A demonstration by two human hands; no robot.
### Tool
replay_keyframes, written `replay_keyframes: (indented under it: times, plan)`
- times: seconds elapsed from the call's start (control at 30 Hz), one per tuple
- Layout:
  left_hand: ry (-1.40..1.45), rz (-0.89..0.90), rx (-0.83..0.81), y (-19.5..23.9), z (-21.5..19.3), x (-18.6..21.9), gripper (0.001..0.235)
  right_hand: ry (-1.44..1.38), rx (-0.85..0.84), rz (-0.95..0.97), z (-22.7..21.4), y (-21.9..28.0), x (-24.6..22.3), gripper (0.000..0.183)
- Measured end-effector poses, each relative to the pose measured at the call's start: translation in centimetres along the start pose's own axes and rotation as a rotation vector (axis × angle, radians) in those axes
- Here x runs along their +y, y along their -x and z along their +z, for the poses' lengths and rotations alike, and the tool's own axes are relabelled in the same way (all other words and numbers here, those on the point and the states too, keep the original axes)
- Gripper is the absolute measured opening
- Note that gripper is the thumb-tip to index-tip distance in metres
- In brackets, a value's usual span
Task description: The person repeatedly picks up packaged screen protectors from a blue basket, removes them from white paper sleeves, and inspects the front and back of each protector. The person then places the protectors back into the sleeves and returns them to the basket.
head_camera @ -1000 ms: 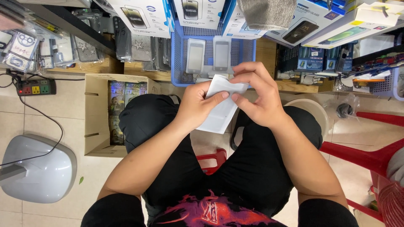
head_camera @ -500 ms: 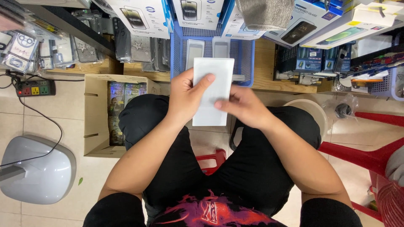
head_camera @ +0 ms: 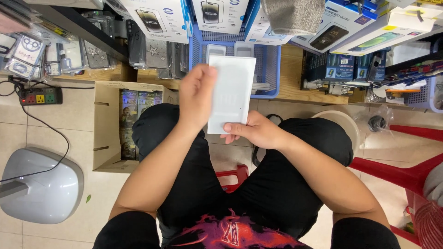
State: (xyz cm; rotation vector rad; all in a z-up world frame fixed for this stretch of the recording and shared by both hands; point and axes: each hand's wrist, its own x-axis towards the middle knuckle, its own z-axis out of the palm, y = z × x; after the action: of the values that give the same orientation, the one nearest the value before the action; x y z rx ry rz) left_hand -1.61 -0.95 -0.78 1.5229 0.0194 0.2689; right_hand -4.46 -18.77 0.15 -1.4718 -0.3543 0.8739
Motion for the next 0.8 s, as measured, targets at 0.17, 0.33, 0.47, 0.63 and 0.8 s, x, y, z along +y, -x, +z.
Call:
replay_keyframes:
  times: [0.17, 0.33, 0.47, 0.63, 0.8]
  plan:
    - [-0.146, 0.028, -0.096, 2.0, 0.8, 1.0, 0.027, 0.076, 0.083, -0.124, -2.5, -0.1, 3.9, 0.027]
    - [-0.186, 0.084, -0.137, 2.3, 1.1, 0.7, 0.030, 0.101, 0.139, -0.262, -4.2, -0.3, 2.9, 0.022]
    - [-0.192, 0.100, -0.140, 2.2, 1.2, 1.0, 0.031, 0.033, 0.227, -0.336, -4.1, 0.1, 1.7, 0.023]
    - [-0.201, 0.078, -0.149, 2.3, 1.1, 0.9, 0.032, -0.046, 0.380, -0.377, -4.8, 0.0, 2.3, 0.022]
    - [-0.216, 0.096, -0.204, 2.4, 1.5, 1.4, 0.033, -0.265, 0.546, -0.429, -4.7, 0.2, 0.5, 0.012]
